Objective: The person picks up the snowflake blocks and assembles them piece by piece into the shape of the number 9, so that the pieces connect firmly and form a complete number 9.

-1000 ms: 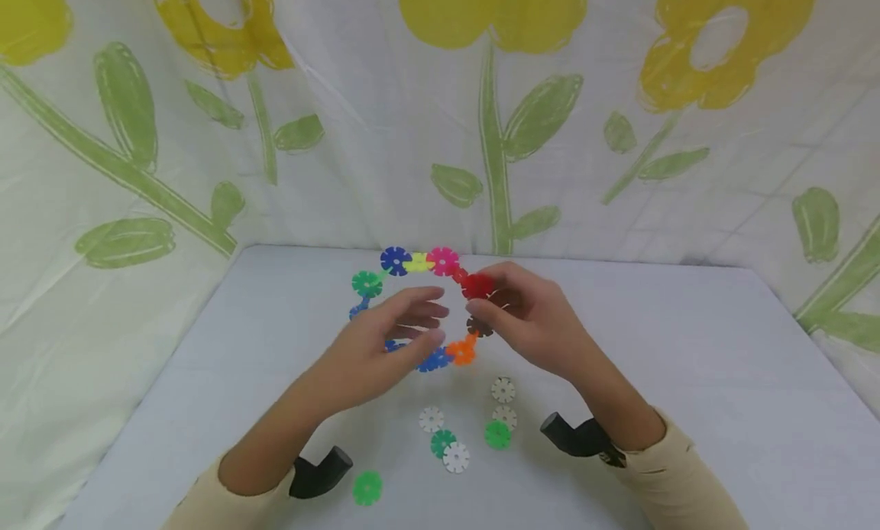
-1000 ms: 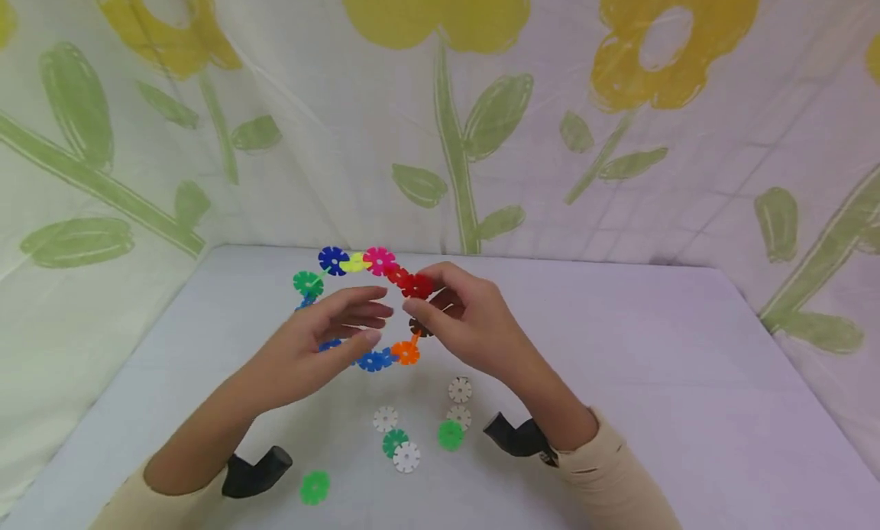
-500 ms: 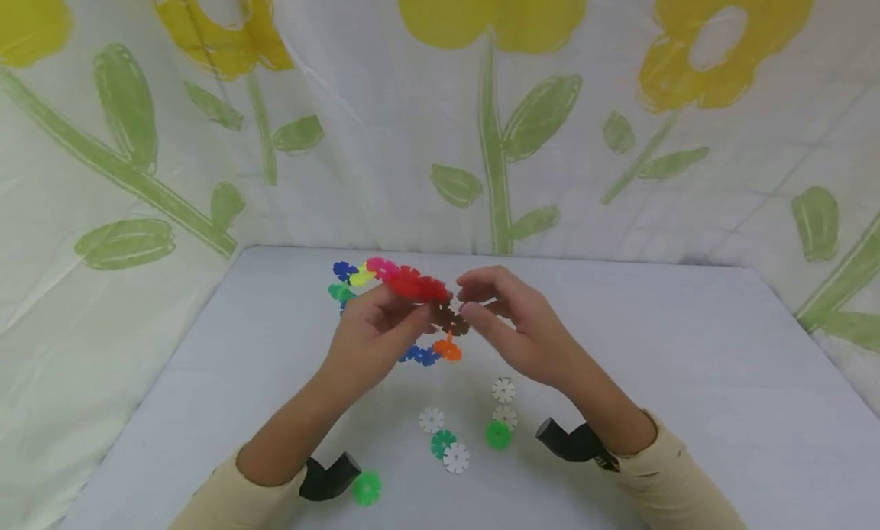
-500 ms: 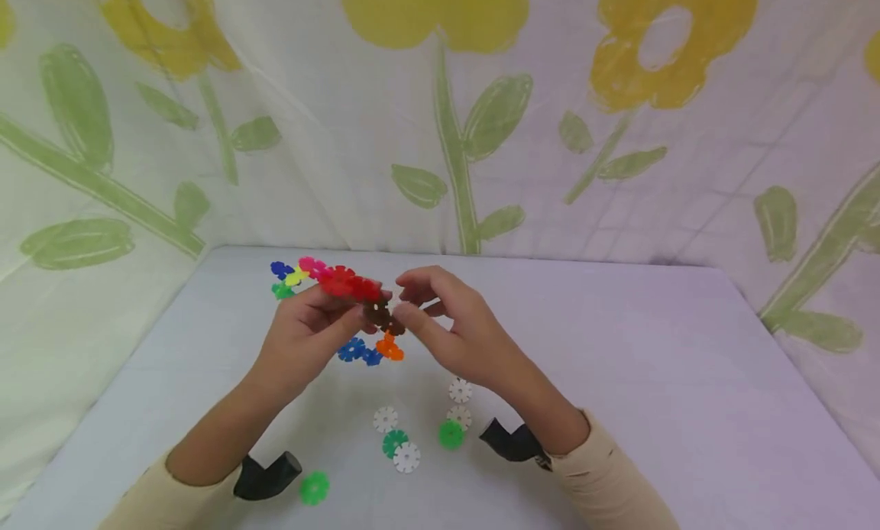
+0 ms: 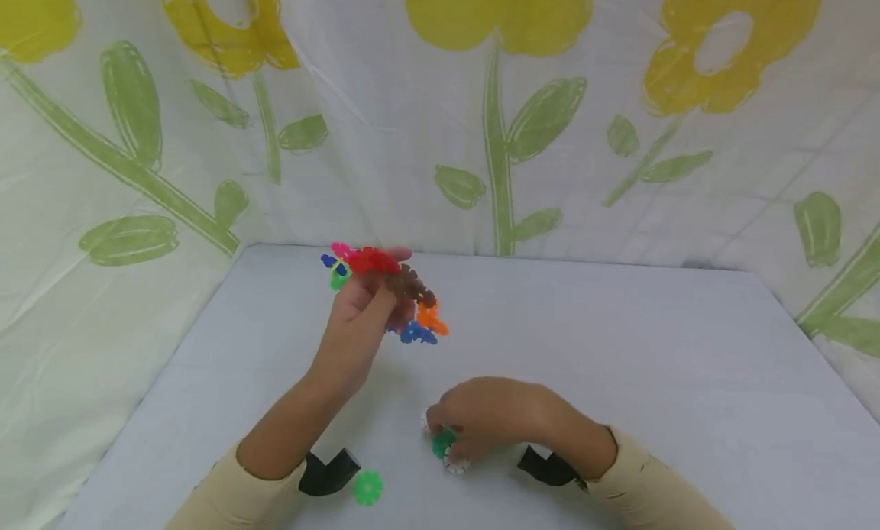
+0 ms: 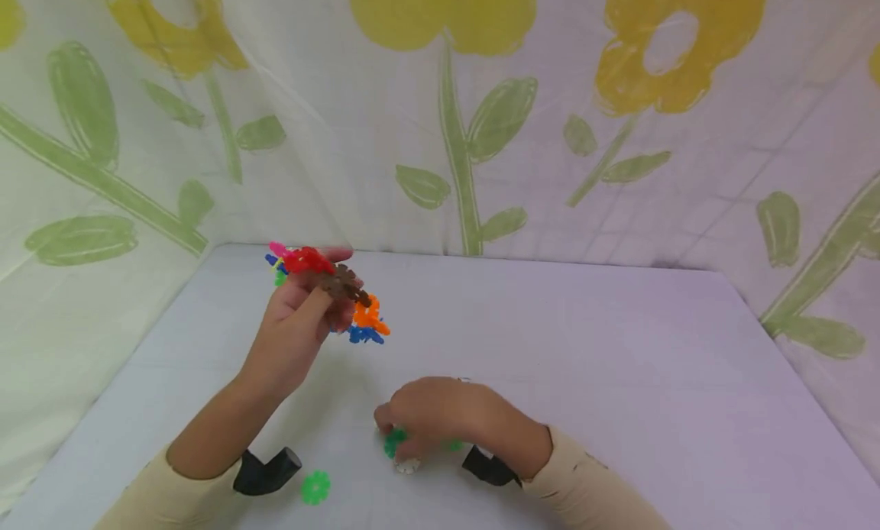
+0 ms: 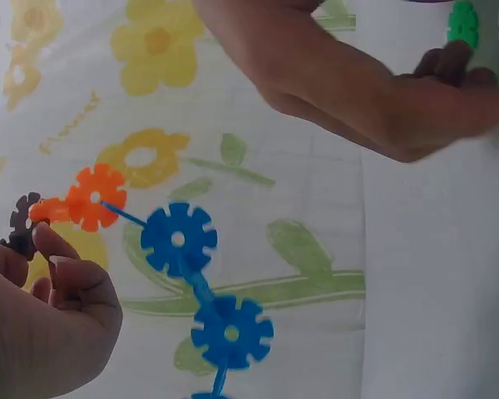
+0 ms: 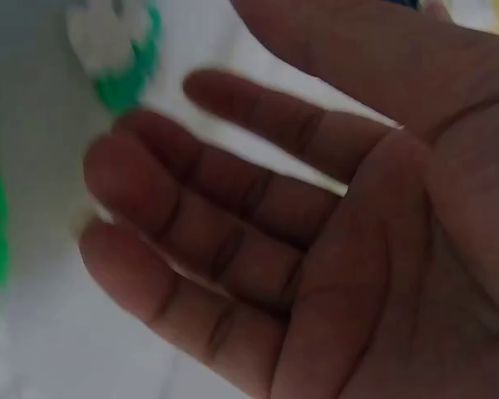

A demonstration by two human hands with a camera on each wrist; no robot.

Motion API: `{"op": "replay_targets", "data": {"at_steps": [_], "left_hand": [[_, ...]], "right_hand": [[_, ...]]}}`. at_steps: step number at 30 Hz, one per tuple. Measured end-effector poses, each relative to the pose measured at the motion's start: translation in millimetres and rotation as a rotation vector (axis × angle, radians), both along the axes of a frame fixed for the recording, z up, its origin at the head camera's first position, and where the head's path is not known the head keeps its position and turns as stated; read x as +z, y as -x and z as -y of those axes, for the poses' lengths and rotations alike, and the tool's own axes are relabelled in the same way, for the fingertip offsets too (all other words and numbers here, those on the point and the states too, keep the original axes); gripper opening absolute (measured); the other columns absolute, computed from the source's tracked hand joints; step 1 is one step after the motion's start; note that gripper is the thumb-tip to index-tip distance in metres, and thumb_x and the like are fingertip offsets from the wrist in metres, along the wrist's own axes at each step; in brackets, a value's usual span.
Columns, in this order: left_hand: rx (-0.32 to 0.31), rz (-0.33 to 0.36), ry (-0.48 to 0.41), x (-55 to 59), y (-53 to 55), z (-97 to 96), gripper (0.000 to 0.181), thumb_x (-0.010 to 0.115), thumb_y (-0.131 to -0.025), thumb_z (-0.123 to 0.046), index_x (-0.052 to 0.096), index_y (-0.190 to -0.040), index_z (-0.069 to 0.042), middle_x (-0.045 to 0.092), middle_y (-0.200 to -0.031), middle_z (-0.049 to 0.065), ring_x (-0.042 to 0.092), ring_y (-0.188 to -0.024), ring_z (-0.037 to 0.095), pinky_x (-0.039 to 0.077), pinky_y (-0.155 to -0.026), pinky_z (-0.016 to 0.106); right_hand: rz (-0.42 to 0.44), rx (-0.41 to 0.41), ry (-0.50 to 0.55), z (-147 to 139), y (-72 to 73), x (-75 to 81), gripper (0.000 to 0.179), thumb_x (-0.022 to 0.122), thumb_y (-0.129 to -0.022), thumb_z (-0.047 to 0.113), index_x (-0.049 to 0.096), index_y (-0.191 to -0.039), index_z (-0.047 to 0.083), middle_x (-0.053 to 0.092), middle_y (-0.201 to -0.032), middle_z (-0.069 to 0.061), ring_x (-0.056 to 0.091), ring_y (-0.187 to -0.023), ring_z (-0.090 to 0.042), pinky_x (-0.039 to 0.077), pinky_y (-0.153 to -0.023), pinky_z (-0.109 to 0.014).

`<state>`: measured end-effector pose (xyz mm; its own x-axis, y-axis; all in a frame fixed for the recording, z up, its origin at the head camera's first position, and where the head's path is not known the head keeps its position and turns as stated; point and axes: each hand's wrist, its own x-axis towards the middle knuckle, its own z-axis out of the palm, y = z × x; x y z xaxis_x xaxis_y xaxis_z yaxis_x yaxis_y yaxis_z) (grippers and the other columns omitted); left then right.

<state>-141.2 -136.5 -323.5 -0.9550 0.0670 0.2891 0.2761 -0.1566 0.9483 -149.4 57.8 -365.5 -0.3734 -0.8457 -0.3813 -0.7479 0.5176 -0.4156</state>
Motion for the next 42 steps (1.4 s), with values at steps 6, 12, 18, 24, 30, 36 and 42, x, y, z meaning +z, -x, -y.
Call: {"op": "replay_targets", "data": {"at_steps": [6, 12, 18, 24, 30, 36, 42], "left_hand": [[-0.155, 0.087, -0.067, 2.0, -1.7, -1.2, 0.030, 0.043, -0.107, -0.013, 0.053, -0.136, -0.015, 0.062, -0.116, 0.017, 0.061, -0.073, 0.019, 0.054, -0.067, 0.024], [-0.277, 0.102, -0.155, 6.4, -3.6, -2.4, 0.036, 0.045, -0.102, -0.004, 0.048, -0.137, -0.013, 0.061, -0.122, 0.018, 0.069, -0.086, 0.022, 0.057, -0.076, 0.028], [-0.286, -0.034, -0.073, 2.2, -4.3, -2.9, 0.046, 0.057, -0.098, 0.001, 0.045, -0.140, -0.011, 0.058, -0.126, 0.021, 0.064, -0.104, 0.034, 0.057, -0.077, 0.030], [-0.248, -0.119, -0.027, -1.2, -5.2, -4.5, 0.042, 0.059, -0.098, -0.002, 0.048, -0.138, -0.012, 0.061, -0.122, 0.018, 0.060, -0.111, 0.035, 0.056, -0.077, 0.031], [-0.258, -0.244, 0.009, -3.1, -3.6, -7.3, 0.038, 0.059, -0.100, -0.008, 0.050, -0.138, -0.009, 0.061, -0.123, 0.016, 0.064, -0.099, 0.031, 0.056, -0.076, 0.030], [-0.226, -0.394, 0.113, -8.8, -5.1, -11.4, 0.039, 0.052, -0.106, -0.022, 0.049, -0.135, 0.004, 0.061, -0.123, 0.014, 0.067, -0.096, 0.031, 0.057, -0.077, 0.031], [-0.131, -0.423, 0.184, -12.7, -12.9, -18.0, 0.043, 0.046, -0.106, -0.031, 0.057, -0.130, 0.002, 0.065, -0.120, 0.012, 0.066, -0.094, 0.027, 0.057, -0.077, 0.034]], "right_hand": [[-0.231, 0.029, -0.070, 17.6, -19.4, -18.2, 0.027, 0.081, -0.087, 0.027, 0.061, -0.105, 0.023, 0.048, -0.080, 0.010, 0.045, -0.064, -0.007, 0.040, -0.055, -0.018], [-0.322, 0.001, -0.104, 17.9, -19.4, -20.9, 0.021, 0.078, -0.086, 0.013, 0.065, -0.102, 0.018, 0.051, -0.081, 0.007, 0.046, -0.064, -0.008, 0.041, -0.055, -0.018], [-0.209, -0.043, -0.103, 9.5, -13.9, -11.8, 0.022, 0.080, -0.086, 0.015, 0.060, -0.094, 0.020, 0.051, -0.072, 0.009, 0.046, -0.060, -0.008, 0.042, -0.055, -0.020], [-0.022, -0.062, 0.186, -13.1, -9.1, 23.1, 0.024, 0.078, -0.090, 0.021, 0.054, -0.089, 0.021, 0.048, -0.063, 0.013, 0.045, -0.055, -0.002, 0.040, -0.053, -0.018], [0.132, 0.004, 0.765, -39.2, -5.3, 54.8, 0.015, 0.067, -0.097, 0.010, 0.054, -0.104, 0.014, 0.057, -0.073, 0.007, 0.051, -0.061, -0.002, 0.048, -0.055, -0.020], [0.214, -0.166, 1.151, -46.2, -7.3, 68.4, 0.025, 0.053, -0.096, -0.013, 0.051, -0.117, 0.002, 0.060, -0.075, -0.006, 0.053, -0.054, -0.016, 0.048, -0.044, -0.029], [0.258, -0.268, 1.221, -41.4, -10.3, 66.3, 0.024, 0.053, -0.098, -0.011, 0.052, -0.119, -0.001, 0.062, -0.074, -0.010, 0.052, -0.049, -0.020, 0.045, -0.039, -0.030]]}}
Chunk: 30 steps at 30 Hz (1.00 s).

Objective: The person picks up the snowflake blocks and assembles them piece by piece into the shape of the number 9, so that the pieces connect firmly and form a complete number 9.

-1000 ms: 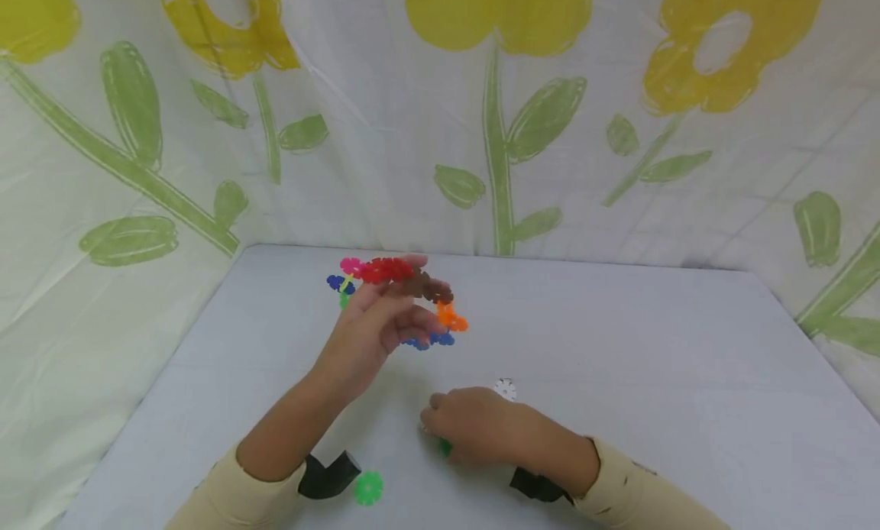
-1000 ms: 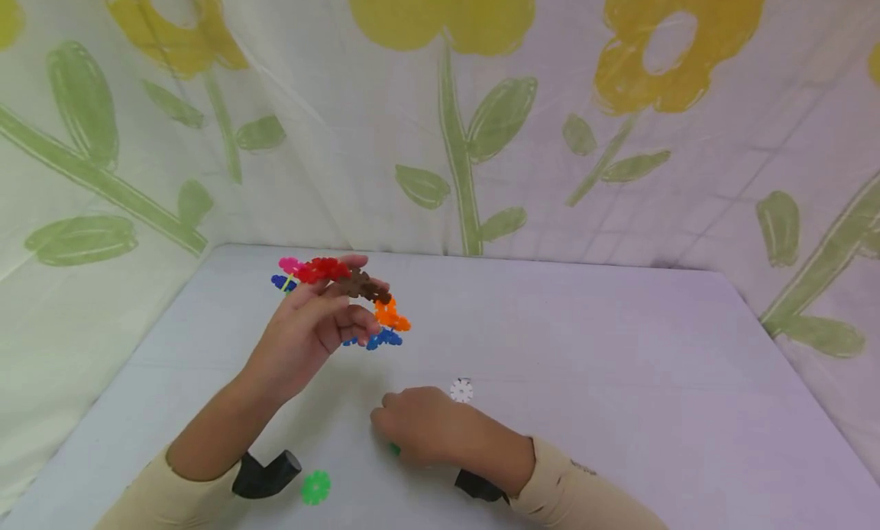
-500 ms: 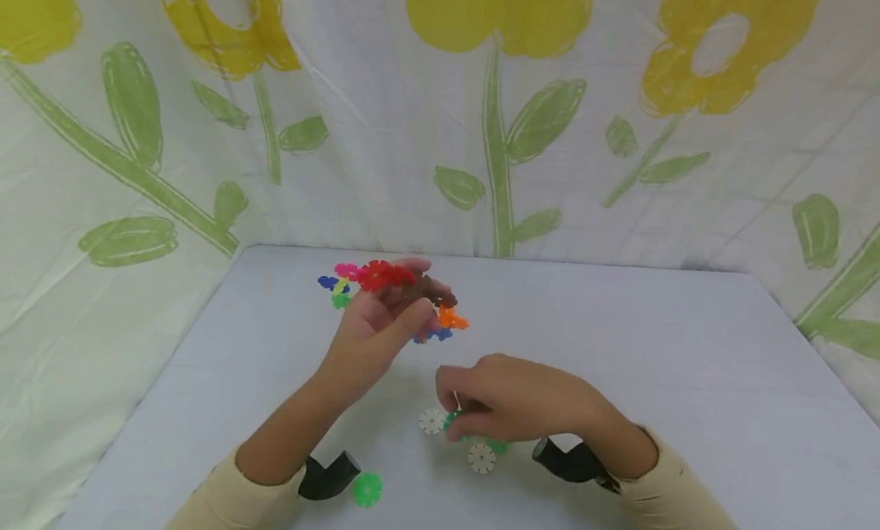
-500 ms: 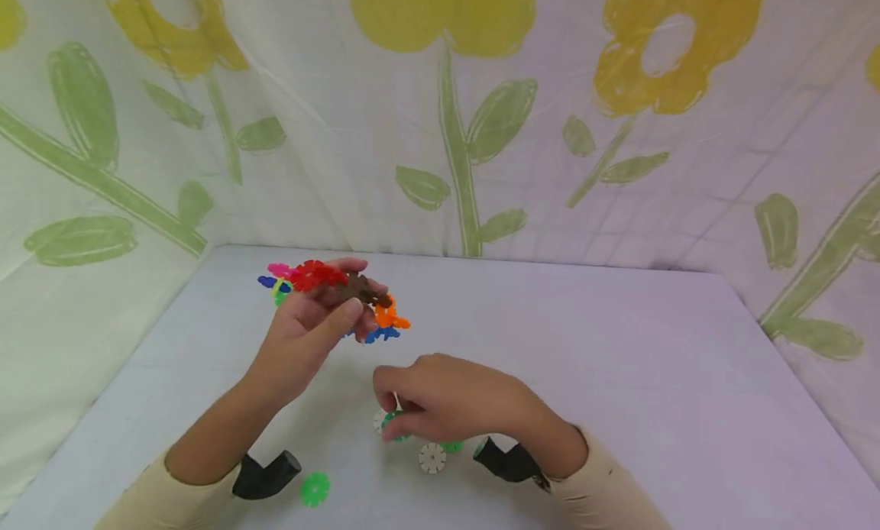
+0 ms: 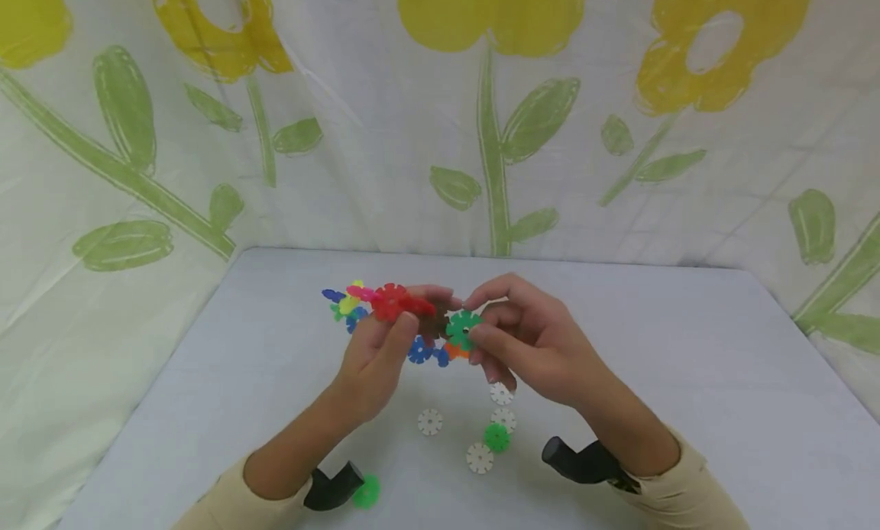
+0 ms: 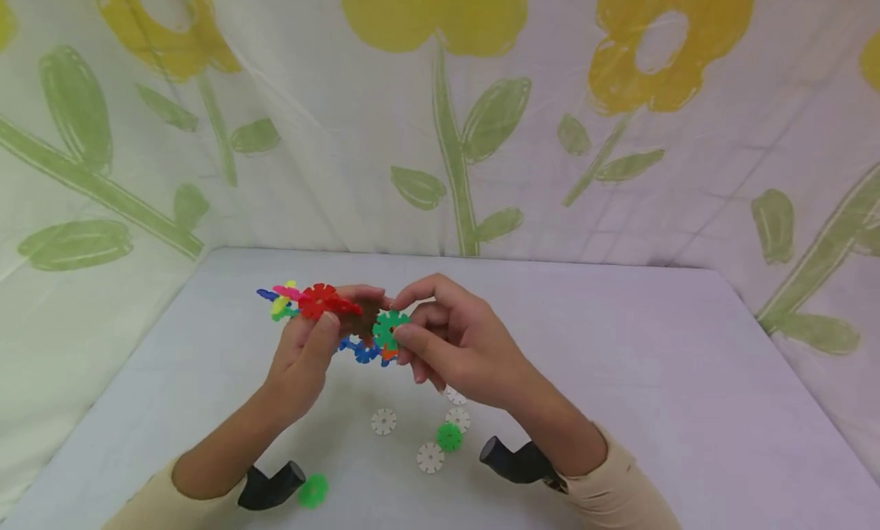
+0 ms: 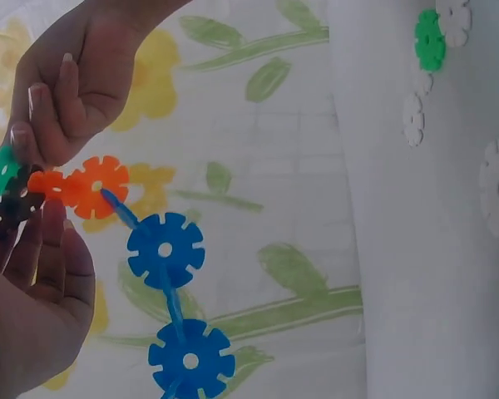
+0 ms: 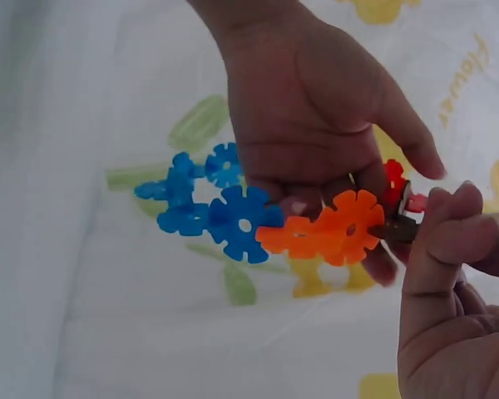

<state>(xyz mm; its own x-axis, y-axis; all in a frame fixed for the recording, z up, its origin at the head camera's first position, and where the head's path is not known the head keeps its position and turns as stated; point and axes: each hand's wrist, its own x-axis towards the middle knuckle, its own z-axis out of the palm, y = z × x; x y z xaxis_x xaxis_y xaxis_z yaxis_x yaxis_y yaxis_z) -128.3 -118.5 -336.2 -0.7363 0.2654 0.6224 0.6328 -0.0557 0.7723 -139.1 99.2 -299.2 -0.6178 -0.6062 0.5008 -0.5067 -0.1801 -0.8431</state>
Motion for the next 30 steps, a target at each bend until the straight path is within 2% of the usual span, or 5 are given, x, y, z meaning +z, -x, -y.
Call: {"op": "replay_targets", "data": {"at_steps": [7, 16, 19, 23, 30], "left_hand": [[0.118, 0.093, -0.035, -2.3, -7.3, -7.7, 0.041, 0.038, -0.108, -0.028, 0.064, -0.129, -0.003, 0.070, -0.118, 0.006, 0.067, -0.101, 0.026, 0.056, -0.082, 0.034], [0.089, 0.177, -0.045, -3.0, -16.9, -14.1, 0.044, 0.045, -0.100, -0.021, 0.056, -0.141, -0.007, 0.065, -0.131, 0.003, 0.063, -0.112, 0.025, 0.050, -0.093, 0.042], [0.048, 0.179, -0.055, -5.8, -21.5, -16.1, 0.045, 0.041, -0.102, -0.023, 0.055, -0.140, -0.002, 0.062, -0.135, 0.007, 0.058, -0.120, 0.027, 0.046, -0.098, 0.047], [-0.039, 0.165, -0.067, -8.2, -26.0, -18.0, 0.049, 0.031, -0.106, -0.026, 0.048, -0.143, 0.002, 0.053, -0.145, 0.011, 0.047, -0.131, 0.031, 0.042, -0.104, 0.044], [-0.163, 0.228, -0.143, -8.6, -27.8, -22.8, 0.053, 0.035, -0.103, -0.028, 0.030, -0.152, -0.009, 0.040, -0.155, 0.010, 0.038, -0.140, 0.031, 0.048, -0.099, 0.039]], "right_hand": [[-0.011, -0.009, -0.054, 1.5, -2.0, -2.9, 0.029, 0.054, -0.097, -0.010, 0.053, -0.124, 0.001, 0.063, -0.076, -0.008, 0.050, -0.051, -0.018, 0.046, -0.044, -0.030], [0.031, 0.023, -0.035, 1.9, -4.6, -2.7, 0.026, 0.054, -0.097, -0.011, 0.053, -0.121, -0.001, 0.066, -0.078, -0.012, 0.051, -0.046, -0.018, 0.046, -0.040, -0.032], [0.041, 0.033, -0.038, 3.3, -5.8, -3.5, 0.024, 0.054, -0.097, -0.011, 0.054, -0.119, 0.000, 0.066, -0.078, -0.013, 0.050, -0.045, -0.018, 0.046, -0.040, -0.031], [0.003, 0.049, -0.033, 4.8, -6.4, -5.0, 0.024, 0.054, -0.096, -0.014, 0.056, -0.116, -0.001, 0.064, -0.077, -0.012, 0.049, -0.046, -0.017, 0.046, -0.040, -0.029], [-0.028, 0.074, -0.040, 8.3, -7.5, -7.0, 0.021, 0.052, -0.095, -0.016, 0.060, -0.108, -0.002, 0.060, -0.076, -0.011, 0.047, -0.045, -0.016, 0.044, -0.040, -0.028]]}}
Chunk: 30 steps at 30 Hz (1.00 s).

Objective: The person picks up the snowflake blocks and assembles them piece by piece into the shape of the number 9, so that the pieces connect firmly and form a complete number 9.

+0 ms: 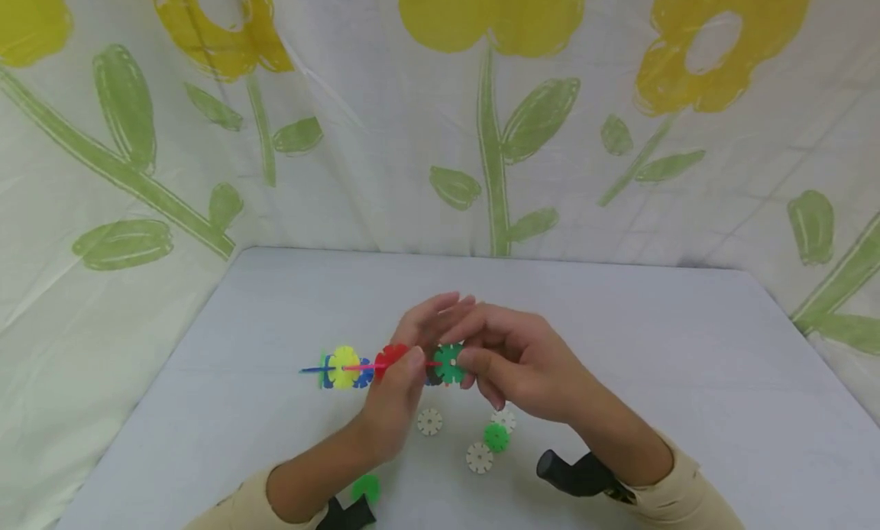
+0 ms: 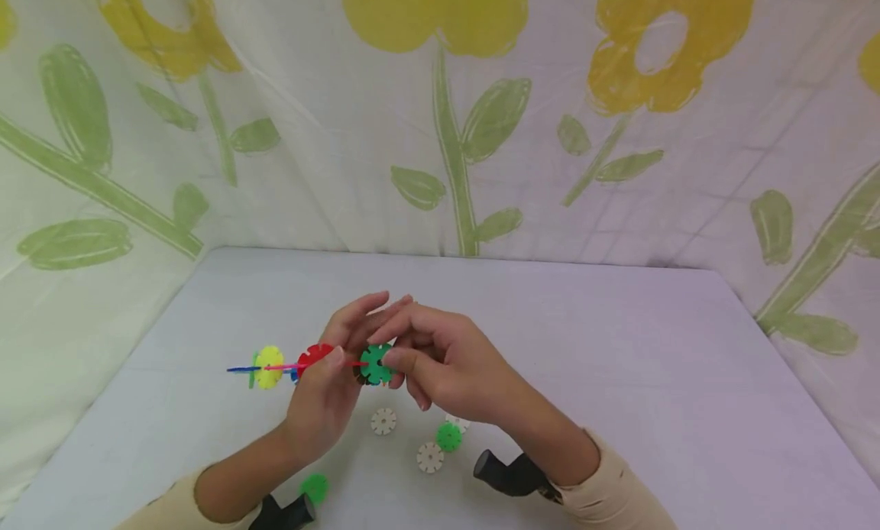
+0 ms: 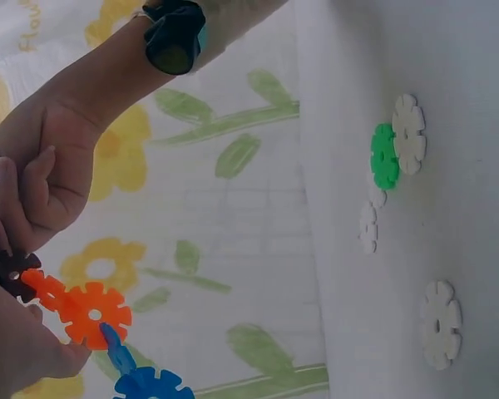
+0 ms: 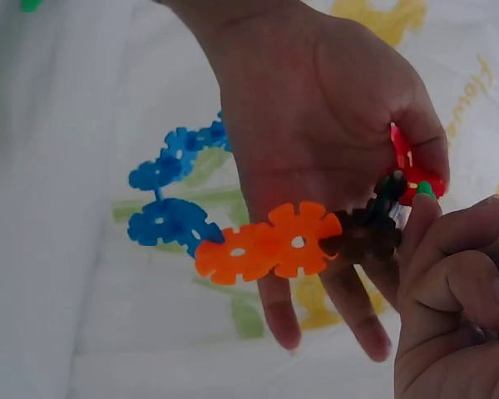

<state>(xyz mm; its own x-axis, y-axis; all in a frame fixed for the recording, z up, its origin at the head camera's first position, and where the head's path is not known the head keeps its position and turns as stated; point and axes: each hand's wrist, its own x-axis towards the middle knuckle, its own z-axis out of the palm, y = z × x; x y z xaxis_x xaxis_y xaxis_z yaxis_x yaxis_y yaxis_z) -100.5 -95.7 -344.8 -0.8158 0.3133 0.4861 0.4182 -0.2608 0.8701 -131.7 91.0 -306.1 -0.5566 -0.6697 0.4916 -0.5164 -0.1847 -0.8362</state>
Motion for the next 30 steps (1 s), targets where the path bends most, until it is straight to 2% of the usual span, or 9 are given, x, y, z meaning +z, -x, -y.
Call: {"op": "replay_targets", "data": {"at_steps": [5, 8, 12, 16, 19, 22, 25, 27, 30], "left_hand": [[0.013, -0.073, -0.096, -5.6, 2.1, -4.5, 0.049, 0.037, -0.101, -0.025, 0.028, -0.149, -0.017, 0.041, -0.151, 0.018, 0.039, -0.139, 0.037, 0.048, -0.101, 0.041], [0.030, -0.100, -0.102, -4.4, 4.9, -5.0, 0.046, 0.033, -0.099, -0.019, 0.031, -0.145, -0.014, 0.044, -0.147, 0.021, 0.041, -0.137, 0.040, 0.044, -0.105, 0.041], [0.063, -0.076, -0.046, 2.8, 11.5, 1.7, 0.041, 0.032, -0.099, -0.015, 0.037, -0.138, -0.003, 0.051, -0.138, 0.019, 0.049, -0.129, 0.036, 0.045, -0.103, 0.036], [0.165, -0.084, -0.041, 10.8, 18.2, 12.0, 0.035, 0.034, -0.103, -0.013, 0.041, -0.135, 0.000, 0.059, -0.129, 0.014, 0.058, -0.119, 0.034, 0.055, -0.089, 0.032], [0.251, -0.077, -0.108, 17.0, 22.0, 18.8, 0.031, 0.035, -0.105, -0.012, 0.044, -0.134, -0.007, 0.063, -0.123, 0.011, 0.064, -0.109, 0.030, 0.057, -0.076, 0.028], [0.272, -0.048, -0.182, 21.2, 25.7, 26.3, 0.027, 0.038, -0.107, -0.015, 0.045, -0.133, -0.014, 0.065, -0.117, 0.007, 0.065, -0.103, 0.023, 0.056, -0.072, 0.024], [0.240, -0.048, -0.218, 22.2, 28.3, 32.0, 0.025, 0.042, -0.108, -0.016, 0.045, -0.133, -0.015, 0.064, -0.114, 0.007, 0.065, -0.101, 0.019, 0.056, -0.078, 0.024], [0.211, -0.061, -0.212, 22.0, 28.4, 33.6, 0.025, 0.045, -0.108, -0.018, 0.044, -0.133, -0.015, 0.063, -0.113, 0.007, 0.065, -0.101, 0.019, 0.055, -0.081, 0.024], [0.184, -0.088, -0.170, 21.4, 28.5, 33.7, 0.027, 0.049, -0.107, -0.018, 0.044, -0.133, -0.016, 0.062, -0.112, 0.004, 0.065, -0.101, 0.018, 0.055, -0.082, 0.024]], "right_hand": [[0.092, 0.048, 0.016, 6.1, -4.3, -5.7, 0.017, 0.051, -0.095, -0.016, 0.055, -0.106, -0.004, 0.060, -0.074, -0.016, 0.046, -0.043, -0.019, 0.044, -0.040, -0.028], [0.154, 0.073, 0.013, 10.6, -7.0, -9.3, 0.016, 0.051, -0.095, -0.015, 0.050, -0.106, -0.003, 0.061, -0.074, -0.019, 0.045, -0.041, -0.021, 0.043, -0.039, -0.028], [0.155, -0.015, -0.048, 16.9, -12.2, -9.5, 0.021, 0.057, -0.096, -0.009, 0.047, -0.111, 0.002, 0.061, -0.070, -0.012, 0.046, -0.042, -0.020, 0.042, -0.039, -0.028], [-0.078, -0.184, -0.087, 21.6, -13.2, -12.6, 0.022, 0.067, -0.095, 0.002, 0.049, -0.106, 0.008, 0.053, -0.062, 0.002, 0.045, -0.048, -0.008, 0.040, -0.043, -0.022], [-0.336, -0.184, -0.123, 26.7, -12.5, -20.6, 0.014, 0.070, -0.095, 0.009, 0.057, -0.096, 0.012, 0.052, -0.065, 0.007, 0.043, -0.054, 0.000, 0.040, -0.048, -0.015], [-0.517, -0.061, -0.300, 38.6, -16.0, -35.5, 0.003, 0.068, -0.097, 0.016, 0.065, -0.097, 0.014, 0.062, -0.077, 0.009, 0.051, -0.065, 0.004, 0.044, -0.060, -0.008], [-0.643, 0.090, -0.636, 54.8, -24.3, -59.8, 0.027, 0.065, -0.100, 0.028, 0.064, -0.123, 0.015, 0.067, -0.116, 0.006, 0.058, -0.102, 0.005, 0.045, -0.084, -0.008], [-0.718, 0.193, -0.861, 63.3, -31.1, -76.6, 0.048, 0.061, -0.100, 0.039, 0.052, -0.142, 0.018, 0.050, -0.147, 0.004, 0.046, -0.132, -0.004, 0.041, -0.099, -0.015], [-0.798, 0.311, -1.052, 70.3, -38.1, -94.6, 0.067, 0.057, -0.098, 0.052, 0.034, -0.155, 0.026, 0.025, -0.163, 0.006, 0.023, -0.148, -0.015, 0.036, -0.108, -0.023]]}}
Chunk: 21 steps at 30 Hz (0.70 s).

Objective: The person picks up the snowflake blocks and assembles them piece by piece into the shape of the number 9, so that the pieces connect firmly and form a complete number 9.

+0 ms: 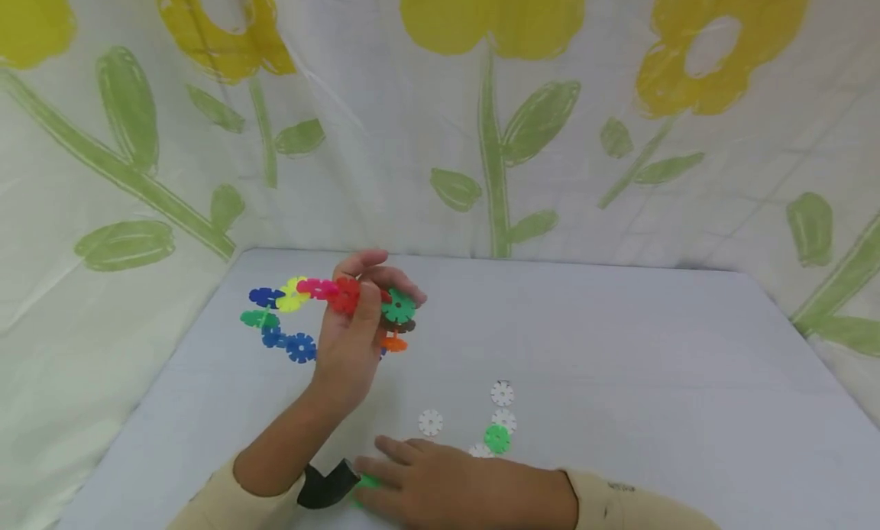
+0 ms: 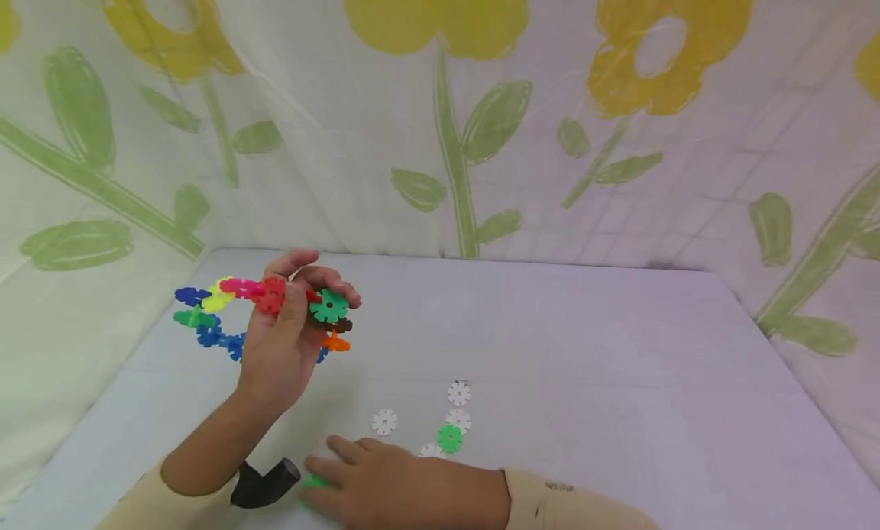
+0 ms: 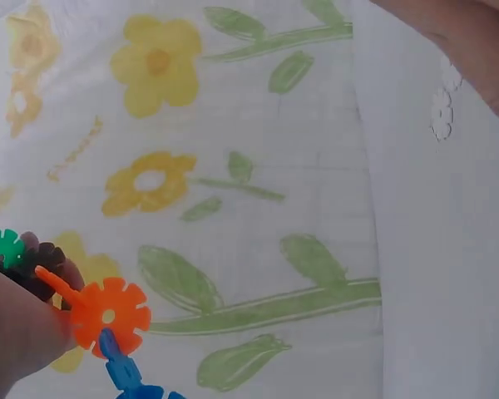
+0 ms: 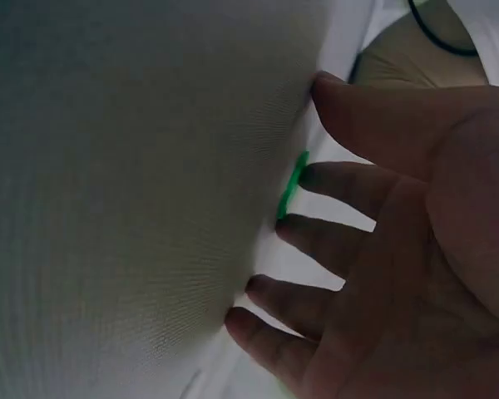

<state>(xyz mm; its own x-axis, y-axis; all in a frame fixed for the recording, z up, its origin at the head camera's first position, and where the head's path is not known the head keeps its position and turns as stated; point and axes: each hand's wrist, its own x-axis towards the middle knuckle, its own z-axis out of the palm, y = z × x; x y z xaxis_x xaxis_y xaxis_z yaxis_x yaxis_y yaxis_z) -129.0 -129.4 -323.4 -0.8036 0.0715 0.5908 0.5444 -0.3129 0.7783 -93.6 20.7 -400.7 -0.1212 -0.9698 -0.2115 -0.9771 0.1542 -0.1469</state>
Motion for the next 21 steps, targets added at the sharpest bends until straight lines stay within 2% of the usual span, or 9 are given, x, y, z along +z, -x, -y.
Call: {"op": "replay_targets", "data": {"at_steps": [2, 4, 7, 9, 11, 15, 18, 21], "left_hand": [[-0.039, -0.015, 0.008, -0.1, 0.1, -0.5, 0.033, 0.051, -0.104, -0.008, 0.043, -0.134, -0.017, 0.061, -0.112, 0.003, 0.065, -0.102, 0.017, 0.055, -0.081, 0.024], [-0.097, -0.038, -0.010, -0.4, 0.7, -1.1, 0.047, 0.053, -0.095, 0.006, 0.042, -0.135, -0.017, 0.060, -0.114, 0.002, 0.063, -0.104, 0.017, 0.055, -0.083, 0.024], [-0.200, -0.070, -0.042, -0.1, 0.7, -2.2, 0.070, 0.054, -0.078, 0.019, 0.040, -0.136, -0.017, 0.057, -0.117, 0.003, 0.061, -0.108, 0.017, 0.055, -0.085, 0.025], [-0.235, -0.078, -0.032, 0.4, -0.3, -2.9, 0.074, 0.056, -0.076, 0.021, 0.038, -0.137, -0.018, 0.056, -0.119, 0.003, 0.059, -0.110, 0.018, 0.054, -0.088, 0.026], [-0.241, -0.077, 0.004, 1.0, -1.6, -3.5, 0.073, 0.058, -0.080, 0.020, 0.037, -0.138, -0.018, 0.055, -0.120, 0.003, 0.059, -0.112, 0.020, 0.054, -0.090, 0.028], [-0.221, -0.067, 0.084, 1.6, -4.3, -4.4, 0.069, 0.063, -0.086, 0.015, 0.034, -0.138, -0.018, 0.053, -0.123, 0.005, 0.058, -0.114, 0.024, 0.053, -0.093, 0.033], [-0.208, -0.067, 0.114, 2.1, -5.3, -5.2, 0.068, 0.065, -0.086, 0.012, 0.034, -0.138, -0.017, 0.052, -0.123, 0.008, 0.058, -0.114, 0.026, 0.053, -0.093, 0.034], [-0.199, -0.071, 0.125, 1.8, -5.2, -5.4, 0.068, 0.067, -0.086, 0.011, 0.035, -0.138, -0.017, 0.052, -0.122, 0.010, 0.058, -0.114, 0.027, 0.054, -0.092, 0.034]], "right_hand": [[-0.045, 0.031, -0.033, 1.7, -1.6, -4.8, 0.067, 0.056, -0.097, 0.056, 0.035, -0.155, 0.028, 0.027, -0.162, 0.008, 0.024, -0.148, -0.018, 0.036, -0.109, -0.024], [-0.080, 0.050, 0.007, 3.3, -1.6, -5.4, 0.060, 0.057, -0.097, 0.055, 0.045, -0.149, 0.028, 0.040, -0.155, 0.008, 0.035, -0.142, -0.014, 0.038, -0.105, -0.019], [-0.101, 0.075, 0.111, 5.0, -1.7, -3.6, 0.039, 0.060, -0.099, 0.049, 0.062, -0.130, 0.026, 0.060, -0.129, 0.011, 0.051, -0.122, -0.004, 0.041, -0.092, -0.011], [-0.091, 0.085, 0.161, 5.7, -2.4, -2.3, 0.032, 0.061, -0.098, 0.046, 0.066, -0.124, 0.026, 0.064, -0.116, 0.015, 0.054, -0.107, 0.000, 0.039, -0.085, -0.007], [-0.079, 0.091, 0.173, 5.7, -3.0, -2.3, 0.037, 0.063, -0.097, 0.047, 0.065, -0.127, 0.026, 0.064, -0.113, 0.015, 0.054, -0.102, 0.003, 0.037, -0.083, -0.005], [-0.117, 0.092, 0.135, 5.3, -3.4, -3.8, 0.057, 0.064, -0.094, 0.053, 0.054, -0.143, 0.026, 0.061, -0.124, 0.012, 0.051, -0.105, 0.001, 0.035, -0.083, -0.004], [-0.149, 0.091, 0.127, 5.7, -3.7, -5.6, 0.055, 0.063, -0.094, 0.053, 0.054, -0.142, 0.027, 0.059, -0.130, 0.010, 0.050, -0.115, -0.003, 0.038, -0.086, -0.006], [-0.102, 0.092, 0.151, 7.0, -3.4, -7.1, 0.049, 0.063, -0.096, 0.051, 0.059, -0.138, 0.026, 0.060, -0.131, 0.012, 0.050, -0.117, -0.002, 0.037, -0.086, -0.006]]}}
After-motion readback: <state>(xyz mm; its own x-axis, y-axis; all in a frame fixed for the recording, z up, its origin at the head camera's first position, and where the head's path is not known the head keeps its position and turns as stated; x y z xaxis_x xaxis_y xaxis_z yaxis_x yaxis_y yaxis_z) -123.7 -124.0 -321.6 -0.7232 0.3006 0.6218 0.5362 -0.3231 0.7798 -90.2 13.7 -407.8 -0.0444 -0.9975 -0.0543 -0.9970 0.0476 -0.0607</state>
